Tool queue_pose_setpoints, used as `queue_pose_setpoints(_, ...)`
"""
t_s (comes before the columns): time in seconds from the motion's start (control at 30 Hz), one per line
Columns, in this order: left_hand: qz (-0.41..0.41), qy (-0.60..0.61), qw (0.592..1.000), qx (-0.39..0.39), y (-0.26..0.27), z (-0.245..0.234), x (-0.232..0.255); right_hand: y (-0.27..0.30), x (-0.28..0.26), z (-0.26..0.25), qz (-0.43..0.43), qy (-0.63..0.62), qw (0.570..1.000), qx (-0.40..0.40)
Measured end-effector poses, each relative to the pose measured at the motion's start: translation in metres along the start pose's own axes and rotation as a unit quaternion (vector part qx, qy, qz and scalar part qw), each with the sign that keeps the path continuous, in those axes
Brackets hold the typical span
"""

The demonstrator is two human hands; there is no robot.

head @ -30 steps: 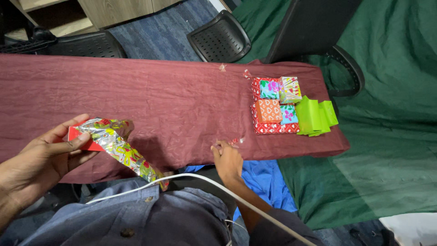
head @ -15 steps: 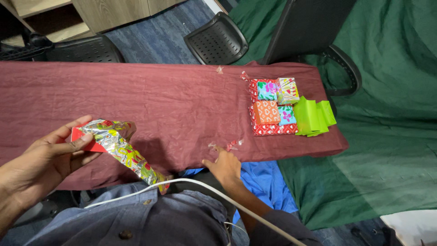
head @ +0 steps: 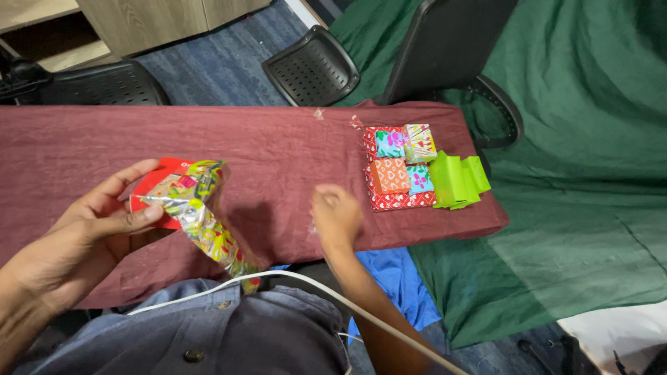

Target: The person unwraps two small gift boxes by hand. They first remove the clear plastic wrap from a silver and yellow patterned box, then unwrap an orange patterned box, revealing red boxes inside. The removed wrapping materials are placed on the table.

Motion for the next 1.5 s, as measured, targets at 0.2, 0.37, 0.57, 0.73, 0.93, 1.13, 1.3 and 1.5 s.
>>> queue_pose_setpoints(0.2, 0.1, 0.029, 0.987, -0.126, 0.01, 0.028, 0.026, 0.042, -0.121, 0.042, -0.107, -0.168, 0.94, -0.276)
queue_pose_setpoints(0.37, 0.129, 0.061, 0.967, -0.212, 0.024, 0.049, 0.046, 0.066, -0.174, 0.039, -0.123, -0.189, 0.89, -0.396)
queue_pose_setpoints(0.57, 0.136, 0.109, 0.965, -0.194, 0.027, 0.057, 0.066, 0.068, -0.191, 0.033, -0.065, -0.185, 0.889, -0.414)
queue_pose_setpoints(0.73, 0.004, 0.128, 0.992, -0.014, 0.015, 0.046, 0.033, 0.072, -0.203, 0.031, -0.049, -0.22, 0.868, -0.442)
queue_pose_setpoints(0.93, -0.057, 0.191, 0.98, -0.006, 0.021, 0.066, 0.02, 0.083, -0.22, 0.031, -0.104, -0.179, 0.879, -0.43)
queue_pose_setpoints(1.13, 0.039, 0.135, 0.987, -0.076, 0.024, 0.061, 0.039, 0.079, -0.228, 0.021, -0.074, -0.151, 0.885, -0.435)
queue_pose_setpoints(1.3, -0.023, 0.166, 0.984, -0.057, 0.013, 0.049, 0.028, 0.081, -0.227, 0.027, -0.015, -0.16, 0.886, -0.435)
queue_pose_setpoints(1.5, 0.013, 0.129, 0.99, -0.061, 0.015, 0.051, 0.04, 0.091, -0.214, 0.032, 0.057, -0.132, 0.872, -0.469)
Point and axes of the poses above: each hand's wrist, its own y-axis away from the middle knuckle, its own z-axis out of the palm, x = y × z, the point moved 7 cm from there along -y, towards the middle knuckle, and after that the axes turned 10 degrees about x, right-handed, at the moved point
